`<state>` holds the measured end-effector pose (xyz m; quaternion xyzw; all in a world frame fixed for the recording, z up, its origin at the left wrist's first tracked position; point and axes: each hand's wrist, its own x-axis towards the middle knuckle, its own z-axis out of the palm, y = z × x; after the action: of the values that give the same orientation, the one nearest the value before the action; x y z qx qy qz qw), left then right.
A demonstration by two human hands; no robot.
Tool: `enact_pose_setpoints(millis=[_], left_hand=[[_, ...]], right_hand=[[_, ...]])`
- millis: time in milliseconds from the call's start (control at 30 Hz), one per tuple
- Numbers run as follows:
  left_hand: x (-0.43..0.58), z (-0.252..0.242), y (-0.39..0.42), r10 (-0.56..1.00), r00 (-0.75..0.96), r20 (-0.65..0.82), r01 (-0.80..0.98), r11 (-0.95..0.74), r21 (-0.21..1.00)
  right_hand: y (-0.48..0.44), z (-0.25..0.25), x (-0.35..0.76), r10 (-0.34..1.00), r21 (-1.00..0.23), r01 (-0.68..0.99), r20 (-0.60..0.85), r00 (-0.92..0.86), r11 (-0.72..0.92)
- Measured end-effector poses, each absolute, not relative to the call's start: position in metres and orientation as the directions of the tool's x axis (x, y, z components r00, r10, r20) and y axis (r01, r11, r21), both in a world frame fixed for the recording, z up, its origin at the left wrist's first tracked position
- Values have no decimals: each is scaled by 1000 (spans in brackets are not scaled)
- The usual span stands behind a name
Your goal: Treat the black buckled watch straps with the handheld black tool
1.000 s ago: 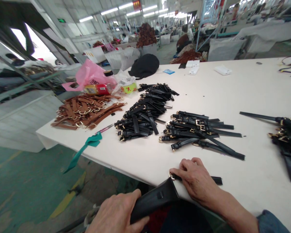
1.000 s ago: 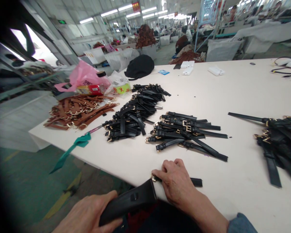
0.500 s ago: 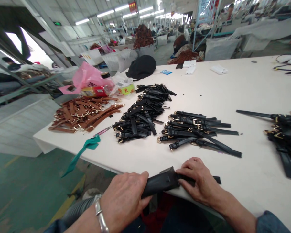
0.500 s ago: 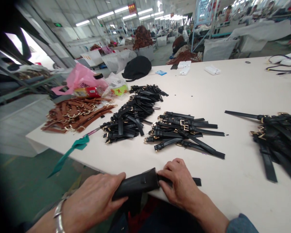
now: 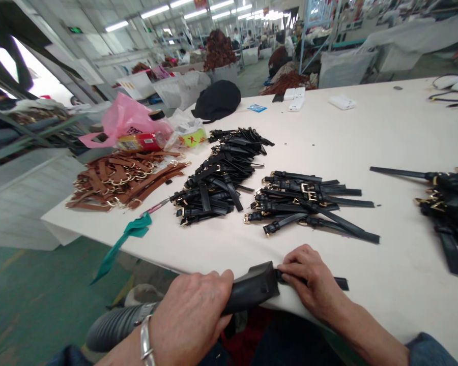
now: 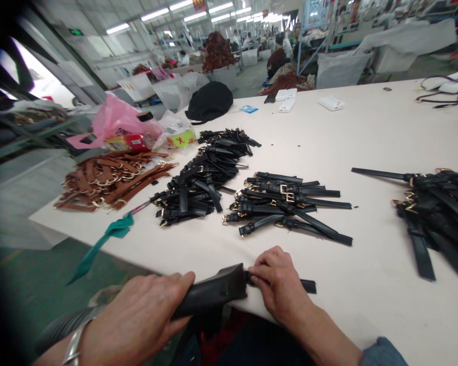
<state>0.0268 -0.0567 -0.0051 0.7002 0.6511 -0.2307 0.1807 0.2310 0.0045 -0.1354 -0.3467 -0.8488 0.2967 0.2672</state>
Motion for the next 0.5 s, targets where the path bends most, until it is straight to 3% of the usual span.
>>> enact_pose_setpoints(millis=[300, 500], left_hand=[[25, -17, -52, 855, 87, -511, 992, -124, -38], [14, -14, -54, 836, 87, -543, 991, -127, -38]], right_hand=[[5, -146, 232, 741, -728, 336, 343, -577, 598], [2, -146, 230, 758, -772, 327, 288, -586, 546]])
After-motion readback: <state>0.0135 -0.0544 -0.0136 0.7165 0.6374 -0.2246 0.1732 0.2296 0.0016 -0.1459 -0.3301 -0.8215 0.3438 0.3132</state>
